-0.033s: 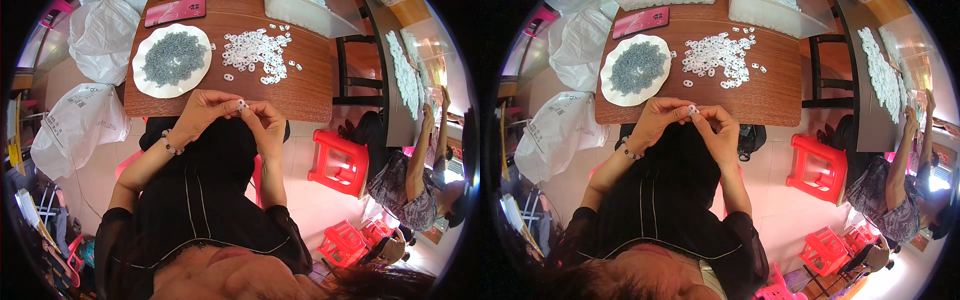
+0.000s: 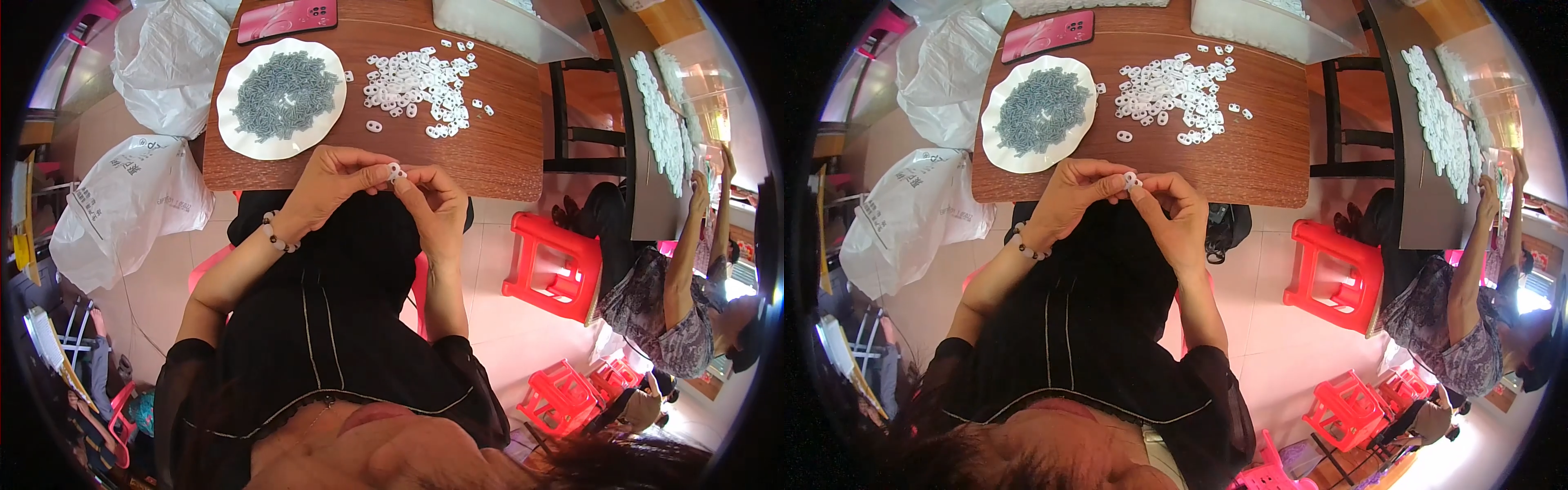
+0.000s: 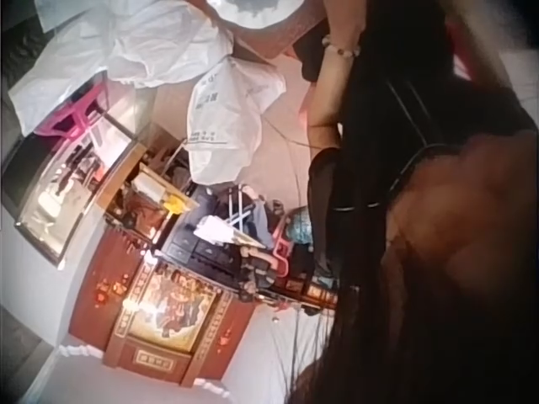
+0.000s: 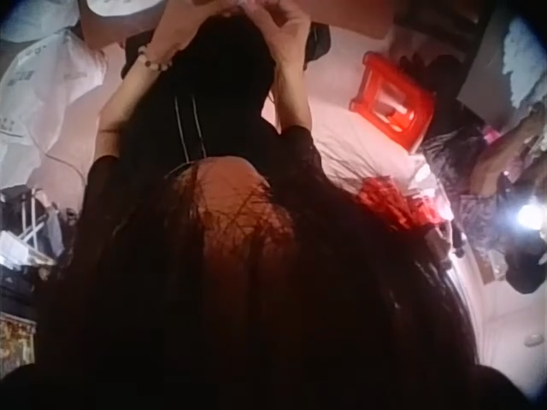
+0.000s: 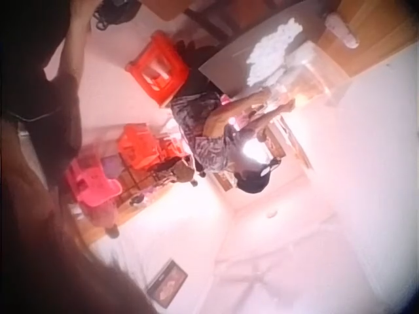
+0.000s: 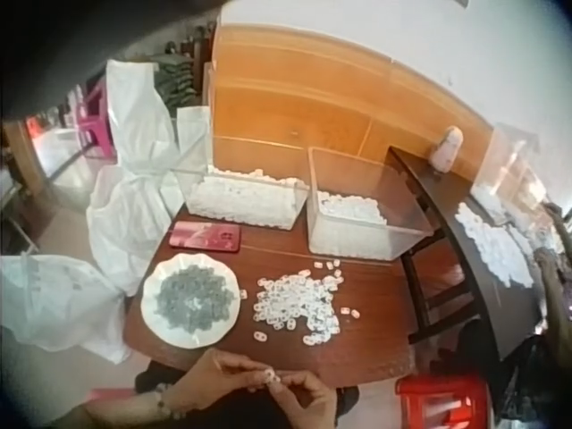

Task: Manually inserting small grey pins into white plastic components on a wooden table.

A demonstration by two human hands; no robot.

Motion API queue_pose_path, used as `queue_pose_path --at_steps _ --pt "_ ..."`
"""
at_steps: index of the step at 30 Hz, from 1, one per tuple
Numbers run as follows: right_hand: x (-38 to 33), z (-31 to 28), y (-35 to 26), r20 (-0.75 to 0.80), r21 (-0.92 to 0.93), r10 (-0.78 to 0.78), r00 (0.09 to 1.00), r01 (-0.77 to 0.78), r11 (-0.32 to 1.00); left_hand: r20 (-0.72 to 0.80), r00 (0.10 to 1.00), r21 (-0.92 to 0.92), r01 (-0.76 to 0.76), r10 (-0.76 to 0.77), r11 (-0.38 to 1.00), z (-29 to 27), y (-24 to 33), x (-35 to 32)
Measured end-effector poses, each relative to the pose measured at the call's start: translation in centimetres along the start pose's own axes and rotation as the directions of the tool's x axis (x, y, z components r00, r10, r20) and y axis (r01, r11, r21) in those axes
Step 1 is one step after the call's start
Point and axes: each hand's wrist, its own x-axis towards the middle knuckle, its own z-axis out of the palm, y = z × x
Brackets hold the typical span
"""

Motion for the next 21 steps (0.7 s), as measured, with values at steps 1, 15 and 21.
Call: queue_pose_path --at_steps 1,15,21 --pt "-0.12 0.00 -0.18 0.005 0.003 0.004 1.000 -0.004 1.000 0.014 1.000 -0.002 0.010 -0.010 1.000 0.02 0.24 -0.06" --pt "-0.39 0.16 0.15 -0.008 -0.061 -0.106 0.994 0.105 0.993 0.043 0.998 -0.058 0.055 -0.053 0.997 0.04 0.67 -0.30" --pt "-0.40 0.33 -0.01 0.017 -0.031 -0.059 0.998 0.059 0.998 0.061 0.993 -0.045 0.104 -0.101 0.994 -0.33 0.95 -0.28"
